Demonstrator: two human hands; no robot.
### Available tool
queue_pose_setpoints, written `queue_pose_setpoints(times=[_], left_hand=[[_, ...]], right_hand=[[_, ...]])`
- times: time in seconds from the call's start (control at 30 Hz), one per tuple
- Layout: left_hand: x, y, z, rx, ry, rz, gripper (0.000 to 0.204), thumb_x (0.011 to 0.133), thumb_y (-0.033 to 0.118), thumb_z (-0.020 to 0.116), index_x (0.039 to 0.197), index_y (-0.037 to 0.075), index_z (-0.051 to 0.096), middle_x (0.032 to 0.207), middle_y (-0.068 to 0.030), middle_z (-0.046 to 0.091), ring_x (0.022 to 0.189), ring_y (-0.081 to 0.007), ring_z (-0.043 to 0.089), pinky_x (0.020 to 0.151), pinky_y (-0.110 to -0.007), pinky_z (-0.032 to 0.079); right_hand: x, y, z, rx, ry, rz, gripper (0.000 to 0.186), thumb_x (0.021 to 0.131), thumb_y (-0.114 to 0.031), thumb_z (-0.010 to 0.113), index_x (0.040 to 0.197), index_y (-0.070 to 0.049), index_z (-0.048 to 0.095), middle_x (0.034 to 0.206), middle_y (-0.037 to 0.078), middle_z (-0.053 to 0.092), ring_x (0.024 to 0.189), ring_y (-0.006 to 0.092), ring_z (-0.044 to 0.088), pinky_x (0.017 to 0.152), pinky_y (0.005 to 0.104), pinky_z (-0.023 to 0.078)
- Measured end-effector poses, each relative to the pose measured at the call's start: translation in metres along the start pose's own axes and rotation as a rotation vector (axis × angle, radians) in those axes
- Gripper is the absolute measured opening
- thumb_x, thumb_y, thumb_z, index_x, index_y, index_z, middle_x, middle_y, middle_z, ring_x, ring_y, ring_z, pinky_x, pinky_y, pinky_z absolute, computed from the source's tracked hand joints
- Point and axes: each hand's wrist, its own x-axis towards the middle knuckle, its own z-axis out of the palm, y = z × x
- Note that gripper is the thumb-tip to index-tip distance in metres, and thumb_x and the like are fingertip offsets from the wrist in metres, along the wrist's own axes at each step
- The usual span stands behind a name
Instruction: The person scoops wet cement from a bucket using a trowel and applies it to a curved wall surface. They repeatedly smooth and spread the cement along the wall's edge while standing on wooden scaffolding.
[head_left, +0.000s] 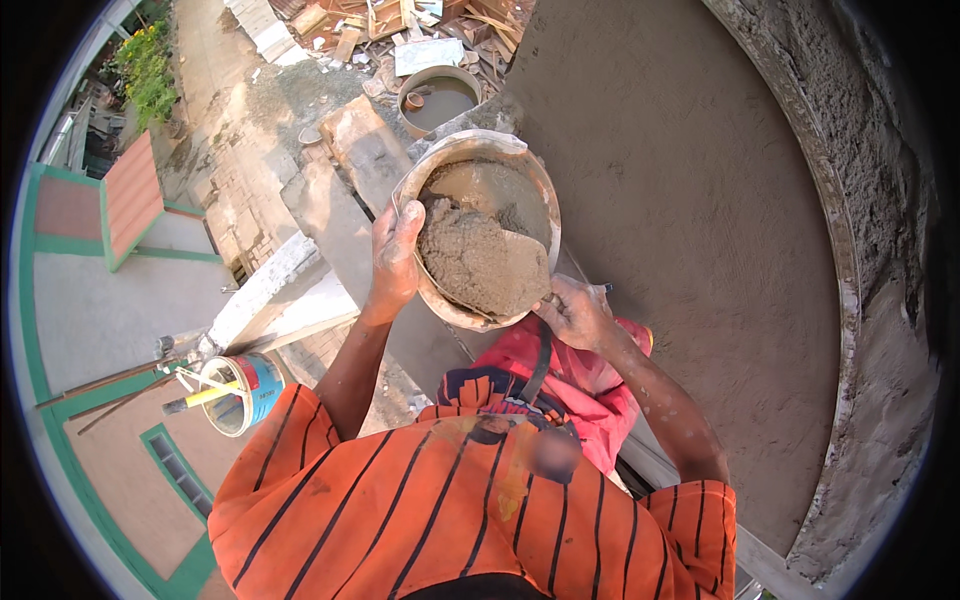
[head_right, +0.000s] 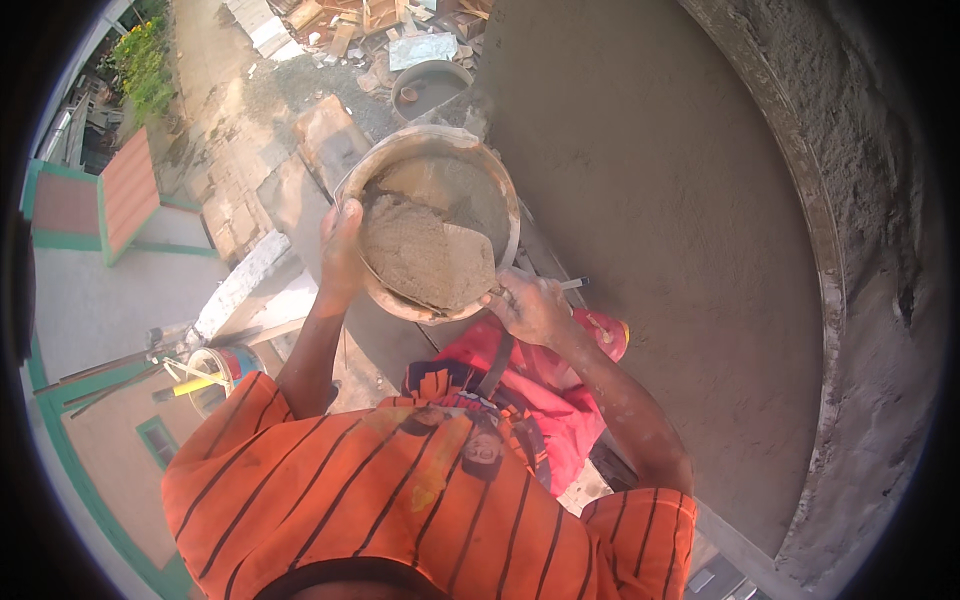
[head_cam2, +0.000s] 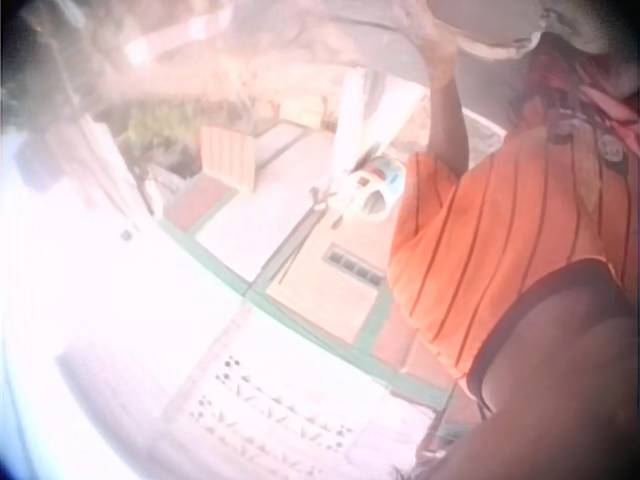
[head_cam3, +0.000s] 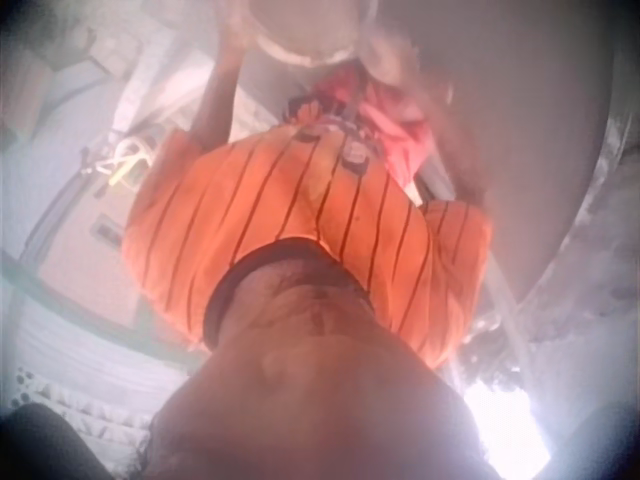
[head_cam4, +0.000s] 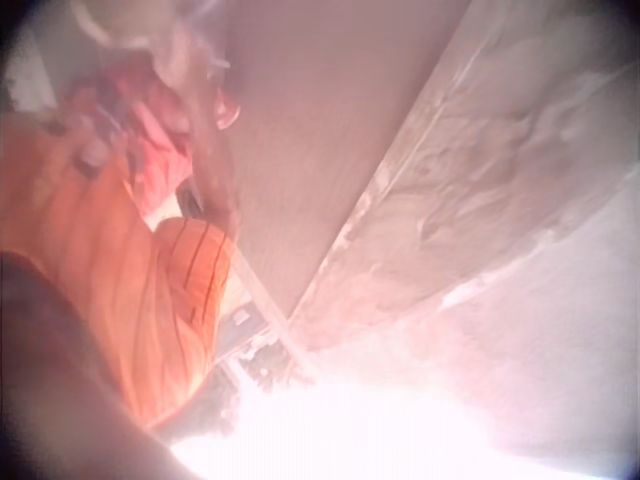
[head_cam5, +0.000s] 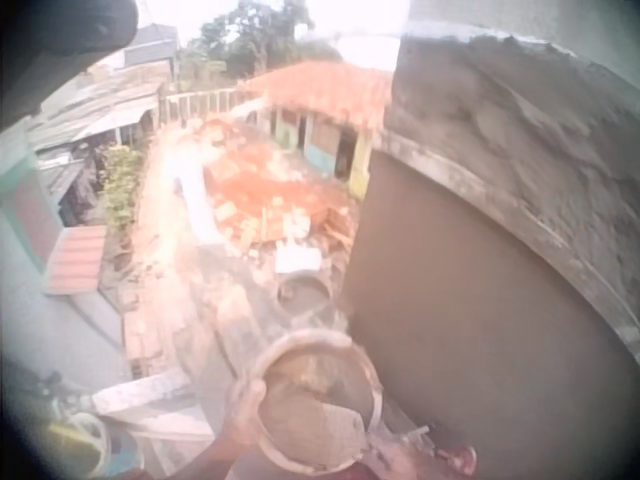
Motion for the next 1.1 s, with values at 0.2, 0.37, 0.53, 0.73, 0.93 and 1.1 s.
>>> queue_pose_setpoints(times=[0.2,0.37,0.53,0.73,0.93,1.1], left_hand=[[0.003,0.007,-0.010,0.098,0.021,0.097,0.041,0.100,0.025,0.046,0.128,-0.005,0.052,0.116,-0.0052,0.059,0.109,-0.0136,0.051,0.099,-0.028,0.035],[0.003,-0.007,-0.035,0.037,0.045,0.054,0.041,0.100,0.024,0.045,0.129,-0.004,0.053,0.118,-0.0080,0.060,0.112,-0.0171,0.052,0.101,-0.031,0.035],[0.000,-0.043,-0.080,0.046,0.105,0.058,0.045,0.100,0.029,0.044,0.129,-0.003,0.053,0.125,-0.0112,0.058,0.119,-0.0211,0.052,0.104,-0.035,0.036],[0.003,-0.017,-0.082,-0.380,0.081,-0.110,0.049,0.101,0.037,0.043,0.132,0.000,0.051,0.124,-0.0113,0.059,0.111,-0.0219,0.058,0.095,-0.037,0.047],[0.000,-0.034,-0.116,-0.319,0.071,-0.066,0.050,0.102,0.038,0.040,0.132,0.000,0.050,0.125,-0.0120,0.058,0.112,-0.0226,0.057,0.096,-0.037,0.046],[0.002,-0.041,-0.120,-0.273,0.085,-0.043,0.046,0.102,0.036,0.042,0.128,-0.001,0.054,0.121,-0.0100,0.060,0.108,-0.0197,0.058,0.094,-0.034,0.045]], right_hand=[[0.009,-0.019,-0.013,0.055,0.135,0.021,0.026,0.088,-0.026,0.065,0.103,-0.005,0.061,0.086,0.016,0.064,0.076,0.0366,0.064,0.066,0.0440,0.050],[0.016,-0.030,-0.038,0.016,0.157,0.003,0.024,0.088,-0.025,0.065,0.099,-0.005,0.060,0.080,0.015,0.058,0.072,0.0386,0.061,0.062,0.0452,0.048],[0.043,-0.098,-0.106,0.038,0.121,-0.034,0.027,0.092,-0.026,0.063,0.107,-0.004,0.058,0.085,0.016,0.062,0.079,0.0366,0.063,0.069,0.0440,0.049],[0.075,-0.184,-0.215,0.159,0.113,-0.132,0.031,0.097,-0.033,0.059,0.113,-0.005,0.057,0.095,0.011,0.064,0.086,0.0219,0.063,0.077,0.0390,0.050],[0.128,-0.215,-0.295,0.436,0.193,0.036,0.034,0.097,-0.038,0.057,0.114,-0.009,0.055,0.086,0.001,0.058,0.067,0.0060,0.057,0.052,0.0211,0.051],[0.149,-0.180,-0.368,0.614,0.381,0.079,0.032,0.100,-0.034,0.052,0.110,-0.003,0.053,0.083,0.001,0.057,0.060,0.0043,0.058,0.045,0.0170,0.054]])
